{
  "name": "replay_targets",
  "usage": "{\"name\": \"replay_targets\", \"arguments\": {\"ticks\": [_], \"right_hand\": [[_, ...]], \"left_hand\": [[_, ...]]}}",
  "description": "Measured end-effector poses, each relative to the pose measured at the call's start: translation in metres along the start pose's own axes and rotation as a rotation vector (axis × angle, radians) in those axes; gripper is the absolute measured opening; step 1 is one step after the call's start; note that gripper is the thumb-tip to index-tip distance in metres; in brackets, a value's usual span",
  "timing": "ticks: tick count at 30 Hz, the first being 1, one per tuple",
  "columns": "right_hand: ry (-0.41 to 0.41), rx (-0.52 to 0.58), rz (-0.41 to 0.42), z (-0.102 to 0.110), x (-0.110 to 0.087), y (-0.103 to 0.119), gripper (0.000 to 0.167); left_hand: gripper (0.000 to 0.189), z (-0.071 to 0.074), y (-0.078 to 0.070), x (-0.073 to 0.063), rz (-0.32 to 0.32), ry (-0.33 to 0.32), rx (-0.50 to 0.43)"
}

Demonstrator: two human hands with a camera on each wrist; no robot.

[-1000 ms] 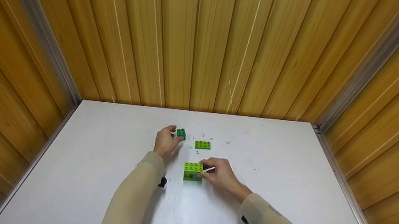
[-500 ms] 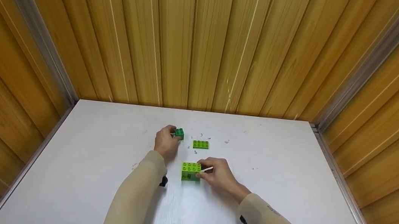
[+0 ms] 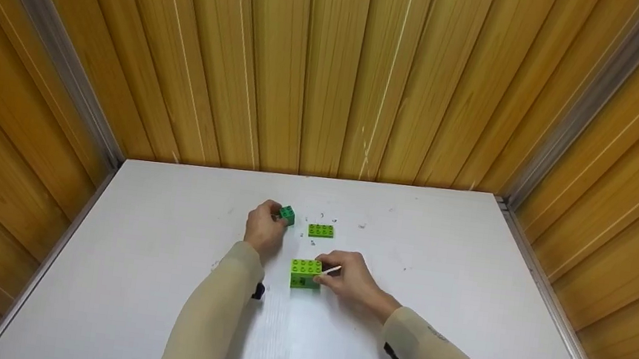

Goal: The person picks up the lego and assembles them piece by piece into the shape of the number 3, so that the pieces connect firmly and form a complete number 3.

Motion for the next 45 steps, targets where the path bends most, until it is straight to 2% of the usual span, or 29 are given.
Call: {"name": "replay_targets", "arguments": {"ticks": [2,6,9,13,22,27,31,37,45], "right_hand": [[-0.001,0.002,-0.001,0.000,0.001,0.000,0.028],[0.001,0.002,0.001,-0.001,0.000,0.001,0.027],[0.005,-0.021,0.018,0.000,0.000,0.002,0.026],[0.011,-0.045,0.030,0.001,-0.001,0.001,0.026],[0.009,-0.026,-0.009,0.001,0.000,0.000,0.027],[0.004,-0.024,0.009,0.000,-0.001,0.002,0.028],[-0.001,-0.008,0.015,-0.001,-0.001,0.002,0.030],[-0.008,-0.016,0.009,-0.003,-0.002,0.001,0.031],[-0.033,0.002,-0.010,-0.004,-0.005,-0.001,0.039]], "left_hand": [[0.040,0.000,0.005,0.003,0.004,0.007,-0.003],[0.040,0.000,0.021,0.019,-0.008,0.036,0.007],[0.040,0.001,0.025,0.023,-0.026,0.046,0.006],[0.040,0.002,0.026,0.020,-0.057,0.054,0.004],[0.037,0.004,0.022,0.003,-0.191,0.069,-0.019],[0.035,0.005,0.017,-0.010,-0.274,0.082,-0.043],[0.036,0.007,0.012,-0.018,-0.295,0.103,-0.061],[0.033,0.010,0.006,-0.028,-0.328,0.101,-0.056],[0.031,0.011,-0.003,-0.046,-0.422,0.143,-0.066]]}}
Point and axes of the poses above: each hand's wrist, its own x-axis towards the middle knuckle, its own z-axis out of the back of the hand, y = z × x, the point moved 2 cm from there along x, towards the middle knuckle, and after that the axes turned 5 degrees about y, right-handed, at the moved point
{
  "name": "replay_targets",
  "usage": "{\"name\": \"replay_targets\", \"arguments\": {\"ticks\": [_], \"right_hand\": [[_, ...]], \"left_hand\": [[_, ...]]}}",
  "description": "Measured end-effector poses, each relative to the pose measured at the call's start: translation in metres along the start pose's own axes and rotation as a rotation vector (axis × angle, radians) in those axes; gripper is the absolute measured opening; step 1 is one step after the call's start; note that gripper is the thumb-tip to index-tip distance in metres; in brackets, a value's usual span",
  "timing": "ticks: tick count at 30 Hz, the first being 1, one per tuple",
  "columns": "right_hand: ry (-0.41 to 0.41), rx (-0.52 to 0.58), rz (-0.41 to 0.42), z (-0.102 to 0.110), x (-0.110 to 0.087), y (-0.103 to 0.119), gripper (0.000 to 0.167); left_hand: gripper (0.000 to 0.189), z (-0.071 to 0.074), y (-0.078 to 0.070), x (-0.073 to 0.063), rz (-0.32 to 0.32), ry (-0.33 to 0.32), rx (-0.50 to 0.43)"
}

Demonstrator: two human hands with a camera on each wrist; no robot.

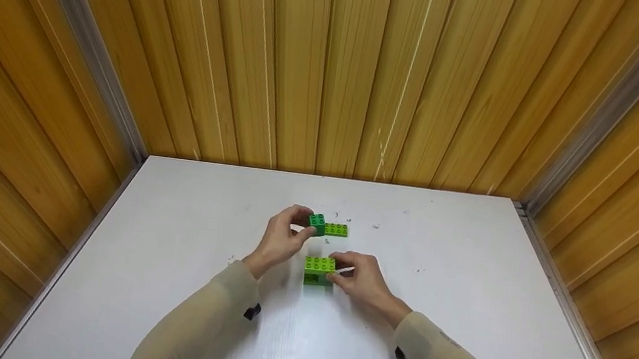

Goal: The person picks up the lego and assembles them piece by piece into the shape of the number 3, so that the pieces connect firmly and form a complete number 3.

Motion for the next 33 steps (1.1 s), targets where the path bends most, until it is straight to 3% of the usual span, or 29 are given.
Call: {"name": "replay_targets", "arguments": {"ticks": [8,21,33], "right_hand": [[-0.034,-0.019,0.016,0.007,-0.002,0.010,0.054],[-0.126,0.023,0.097,0.026,0.004,0.028,0.047],[-0.137,0.031,0.091,0.022,0.003,0.030,0.046]], "left_hand": [[0.033,-0.004,-0.014,-0.012,-0.053,0.028,0.000],[0.037,-0.011,-0.017,-0.022,-0.112,0.077,0.052],[0.036,-0.014,-0.018,-0.028,-0.142,0.108,0.071]]}}
Point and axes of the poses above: each hand's wrist, its own x-axis towards the middle knuckle, its own z-axis out of the back of the hand, y = z × x, the point moved 2 cm from there along x, towards the middle knuckle, and after that the axes turned 5 degrees about y, right-handed, at the moved point
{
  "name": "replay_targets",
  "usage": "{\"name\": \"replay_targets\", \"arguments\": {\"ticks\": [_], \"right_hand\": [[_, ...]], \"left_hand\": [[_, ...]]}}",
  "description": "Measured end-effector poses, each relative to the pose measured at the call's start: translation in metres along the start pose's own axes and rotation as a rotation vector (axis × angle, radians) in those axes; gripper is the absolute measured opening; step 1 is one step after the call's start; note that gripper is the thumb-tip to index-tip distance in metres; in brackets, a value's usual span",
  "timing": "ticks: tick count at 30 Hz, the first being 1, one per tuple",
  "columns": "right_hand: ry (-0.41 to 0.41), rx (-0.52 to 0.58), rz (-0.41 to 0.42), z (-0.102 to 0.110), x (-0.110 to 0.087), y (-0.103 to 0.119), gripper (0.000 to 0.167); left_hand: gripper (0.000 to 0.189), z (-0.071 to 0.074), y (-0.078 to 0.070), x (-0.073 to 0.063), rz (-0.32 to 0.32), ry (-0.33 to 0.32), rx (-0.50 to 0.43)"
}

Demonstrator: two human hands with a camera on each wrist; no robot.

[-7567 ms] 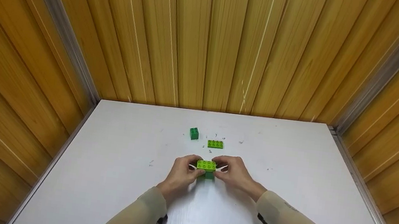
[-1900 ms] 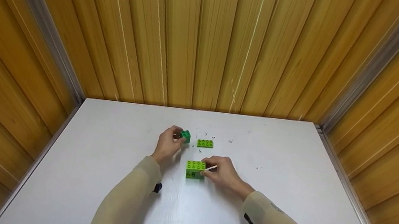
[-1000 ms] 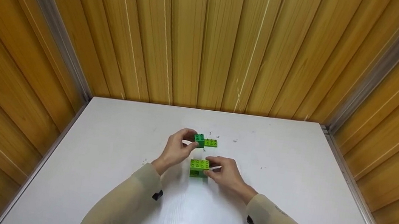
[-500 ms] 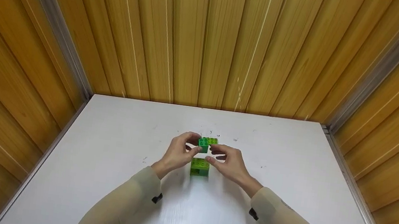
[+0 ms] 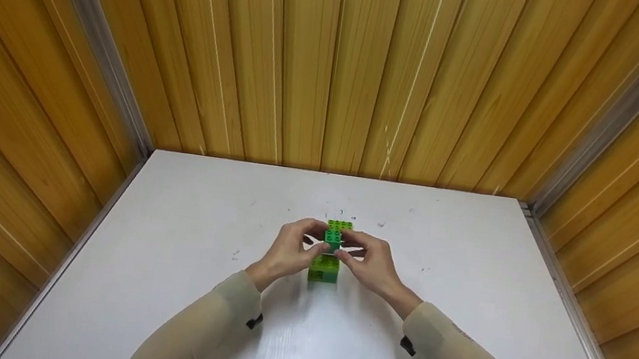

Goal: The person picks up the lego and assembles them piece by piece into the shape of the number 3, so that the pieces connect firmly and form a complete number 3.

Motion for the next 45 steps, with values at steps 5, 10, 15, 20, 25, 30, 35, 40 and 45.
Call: {"name": "replay_targets", "arguments": {"ticks": [5,10,15,20,25,30,35,40,45], "right_hand": [[-0.005,-0.008,-0.012,-0.001,-0.003,-0.002,0.044],[-0.006,-0.012,0.007,-0.003,-0.006,-0.005,0.042],[-0.005,-0.007,0.007,-0.004,-0.010,-0.008,0.040],[0.004,-0.004,0.013,-0.006,-0.012,-0.009,0.038],[0.006,-0.013,0.025,-0.007,-0.013,-0.010,0.037],[0.002,-0.012,0.029,-0.008,-0.013,-0.011,0.035],[-0.003,-0.011,0.046,-0.010,-0.012,-0.013,0.035],[-0.023,-0.032,0.096,-0.013,-0.013,-0.017,0.034],[-0.031,-0.031,0.113,-0.013,-0.014,-0.019,0.035]], "left_hand": [[0.035,-0.004,0.000,-0.001,-0.030,0.012,-0.002],[0.032,-0.008,0.001,-0.004,-0.073,0.006,0.009],[0.031,-0.011,0.002,-0.007,-0.091,0.009,0.014],[0.031,-0.013,0.004,-0.010,-0.071,0.020,0.006],[0.033,-0.015,0.005,-0.011,-0.054,0.029,-0.012],[0.033,-0.016,0.005,-0.011,-0.052,0.028,-0.019],[0.033,-0.015,0.005,-0.012,-0.050,0.033,-0.007],[0.033,-0.014,0.004,-0.012,-0.076,0.022,0.012],[0.033,-0.016,0.004,-0.012,-0.086,0.019,0.024]]}}
Point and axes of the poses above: each hand's wrist, its own x-axis towards the middle knuckle, its own z-axis out of the back of the hand, y = z × x, the point moved 2 cm from there along x, towards the middle knuckle, and after that the axes turned 5 degrees about y, right-handed, at the moved point
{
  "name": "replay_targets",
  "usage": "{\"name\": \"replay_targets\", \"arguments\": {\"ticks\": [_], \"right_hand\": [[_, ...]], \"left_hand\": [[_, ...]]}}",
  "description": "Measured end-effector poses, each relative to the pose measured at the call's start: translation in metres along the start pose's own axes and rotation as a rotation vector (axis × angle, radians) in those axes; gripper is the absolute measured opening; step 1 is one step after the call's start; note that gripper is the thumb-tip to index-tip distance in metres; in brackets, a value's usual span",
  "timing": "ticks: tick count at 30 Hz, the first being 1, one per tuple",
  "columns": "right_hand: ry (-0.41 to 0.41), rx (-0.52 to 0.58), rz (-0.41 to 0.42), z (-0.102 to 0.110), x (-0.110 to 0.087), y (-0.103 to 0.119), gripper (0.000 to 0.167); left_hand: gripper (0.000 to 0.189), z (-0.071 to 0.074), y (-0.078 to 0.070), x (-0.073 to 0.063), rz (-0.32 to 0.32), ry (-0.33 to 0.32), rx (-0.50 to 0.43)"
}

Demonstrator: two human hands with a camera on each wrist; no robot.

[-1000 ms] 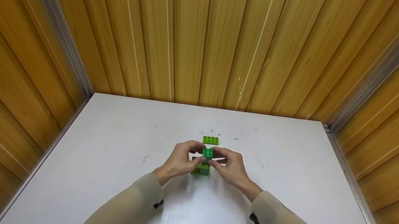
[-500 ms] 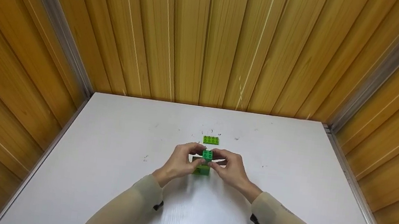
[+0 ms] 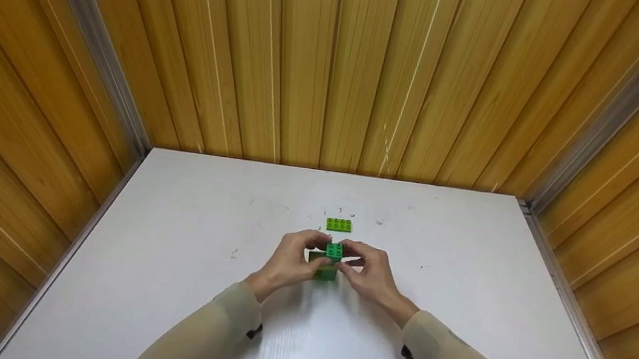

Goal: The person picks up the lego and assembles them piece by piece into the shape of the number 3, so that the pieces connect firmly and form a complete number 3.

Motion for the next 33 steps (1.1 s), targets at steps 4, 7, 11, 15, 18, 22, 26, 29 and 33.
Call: {"name": "replay_targets", "arguments": {"ticks": [4,7,11,15,18,22,26,29,33], "right_hand": [[0.027,0.010,-0.009,0.0006,0.0010,-0.0010,0.034],[0.046,0.001,0.004,0.0012,0.0019,-0.0015,0.034],[0.063,-0.029,0.028,0.0026,0.0023,-0.0009,0.035],[0.065,-0.062,0.059,0.0017,0.0038,-0.0001,0.034],[0.057,-0.088,0.083,0.0008,0.0045,0.0006,0.033],[0.055,-0.093,0.083,0.0014,0.0051,0.0018,0.033],[0.070,-0.091,0.071,0.0022,0.0062,0.0013,0.034],[0.085,-0.084,0.061,0.0021,0.0061,-0.0002,0.034],[0.090,-0.055,0.051,0.0018,0.0063,-0.0019,0.034]], "left_hand": [[0.031,-0.0018,0.0020,0.0002,0.023,-0.006,-0.008],[0.030,-0.0029,0.0026,-0.0001,0.031,-0.011,-0.008],[0.030,-0.0053,0.0049,-0.0002,0.053,-0.012,-0.036],[0.029,-0.0050,0.0075,0.0009,0.093,-0.007,-0.061],[0.028,-0.0038,0.0084,0.0025,0.102,0.005,-0.049],[0.029,-0.0019,0.0083,0.0043,0.104,0.018,-0.019],[0.029,-0.0008,0.0079,0.0040,0.098,0.020,0.003],[0.030,-0.0018,0.0081,0.0020,0.111,0.017,-0.001],[0.034,-0.0035,0.0076,-0.0019,0.130,0.010,-0.015]]}}
Point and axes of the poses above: each hand's wrist, its own x-axis towards the middle knuckle, its own z-axis out of the back of the hand, y = z × x, the point moved 2 cm from there along x, towards the middle knuckle, and after that the axes turned 5 degrees about y, right-handed, at the moved point
